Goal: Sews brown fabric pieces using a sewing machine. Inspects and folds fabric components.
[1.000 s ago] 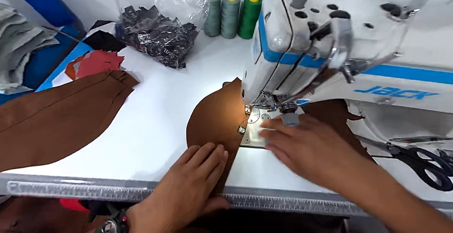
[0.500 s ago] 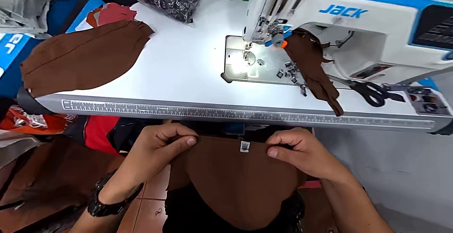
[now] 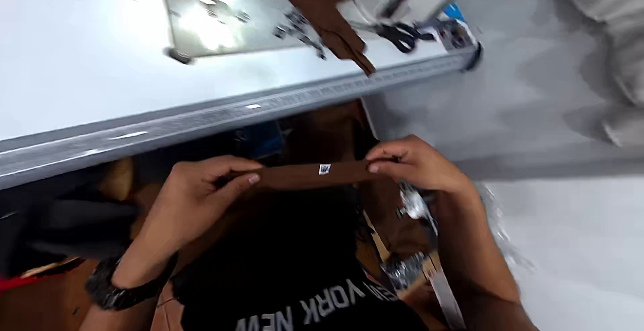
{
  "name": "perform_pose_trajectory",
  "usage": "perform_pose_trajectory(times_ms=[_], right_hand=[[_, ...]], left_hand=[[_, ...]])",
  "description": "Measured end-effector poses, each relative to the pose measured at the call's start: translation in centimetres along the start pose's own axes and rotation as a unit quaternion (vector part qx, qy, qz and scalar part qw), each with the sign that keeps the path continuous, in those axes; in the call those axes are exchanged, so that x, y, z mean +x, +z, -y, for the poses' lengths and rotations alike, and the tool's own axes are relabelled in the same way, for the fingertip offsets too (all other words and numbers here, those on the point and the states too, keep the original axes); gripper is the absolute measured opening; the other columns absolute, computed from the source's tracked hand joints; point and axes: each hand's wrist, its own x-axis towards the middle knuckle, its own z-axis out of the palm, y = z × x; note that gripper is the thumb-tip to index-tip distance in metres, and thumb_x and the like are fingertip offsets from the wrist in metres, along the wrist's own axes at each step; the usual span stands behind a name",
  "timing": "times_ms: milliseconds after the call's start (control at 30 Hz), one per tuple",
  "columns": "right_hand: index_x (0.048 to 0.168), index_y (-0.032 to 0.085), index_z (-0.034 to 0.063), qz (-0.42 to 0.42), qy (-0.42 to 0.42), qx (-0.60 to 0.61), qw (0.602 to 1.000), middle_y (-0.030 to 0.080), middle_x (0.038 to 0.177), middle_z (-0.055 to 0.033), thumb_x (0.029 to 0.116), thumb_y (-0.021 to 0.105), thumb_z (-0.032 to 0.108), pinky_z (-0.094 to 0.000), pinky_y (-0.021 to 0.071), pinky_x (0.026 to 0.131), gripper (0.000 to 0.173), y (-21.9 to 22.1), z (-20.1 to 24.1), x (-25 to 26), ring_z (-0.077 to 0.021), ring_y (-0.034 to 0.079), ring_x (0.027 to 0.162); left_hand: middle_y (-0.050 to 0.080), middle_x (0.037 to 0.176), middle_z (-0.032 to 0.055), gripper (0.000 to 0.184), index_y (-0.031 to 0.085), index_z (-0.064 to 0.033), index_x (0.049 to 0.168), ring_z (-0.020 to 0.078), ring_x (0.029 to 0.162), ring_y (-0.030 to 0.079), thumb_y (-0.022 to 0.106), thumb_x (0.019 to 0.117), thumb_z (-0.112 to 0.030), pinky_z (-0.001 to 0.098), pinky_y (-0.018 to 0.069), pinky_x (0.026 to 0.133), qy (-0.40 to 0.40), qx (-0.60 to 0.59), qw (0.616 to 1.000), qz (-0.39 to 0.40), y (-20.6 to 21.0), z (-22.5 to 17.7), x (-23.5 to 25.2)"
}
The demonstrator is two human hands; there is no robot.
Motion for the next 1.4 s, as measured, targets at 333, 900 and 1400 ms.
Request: perform_pose_trajectory(times_ms=[333,900,1400], right_hand=[[0.101,0.074,0.0046,-0.266,0.406,-0.071,0.872,0.073,0.088,-0.0059,0.0977,0.069,0.014,-0.0394,0.0570,0.080,0.011,-3.9,-10.7,-26.3,-0.0127,0.068,0.080],[0.126,0.070,0.0114,-0.044,0.632,-0.171,0.754,0.071,0.119,-0.0193,0.0980,0.065,0.036,-0.0665,0.0520,0.091,0.037,13.4,-12.8,-29.5,-0.0425,0.067,0.111],[0.114,0.074,0.0074,-0.218,-0.070,-0.174,0.958,0.074,0.108,-0.0061,0.0988,0.064,0.024,-0.0400,0.0594,0.088,0.025,7.8,-3.9,8.0,-0.0174,0.071,0.099]], left_hand=[[0.072,0.107,0.0123,0.013,0.077,-0.0082,0.104,0.0313,0.109,0.066,0.067,0.0959,-0.010,0.0557,0.0512,0.097,0.173,0.059,0.936,0.302,30.9,-1.2,18.1],[0.069,0.127,0.0129,0.032,0.071,-0.0120,0.127,0.0333,0.125,0.061,0.071,0.0963,-0.020,0.0575,0.0443,0.109,0.148,0.190,0.822,0.517,32.0,-1.2,13.3],[0.073,0.109,0.0121,0.016,0.077,-0.0099,0.109,0.0331,0.102,0.070,0.071,0.0946,-0.015,0.0593,0.0569,0.088,-0.230,0.328,0.916,-0.002,-1.3,7.0,-9.0]])
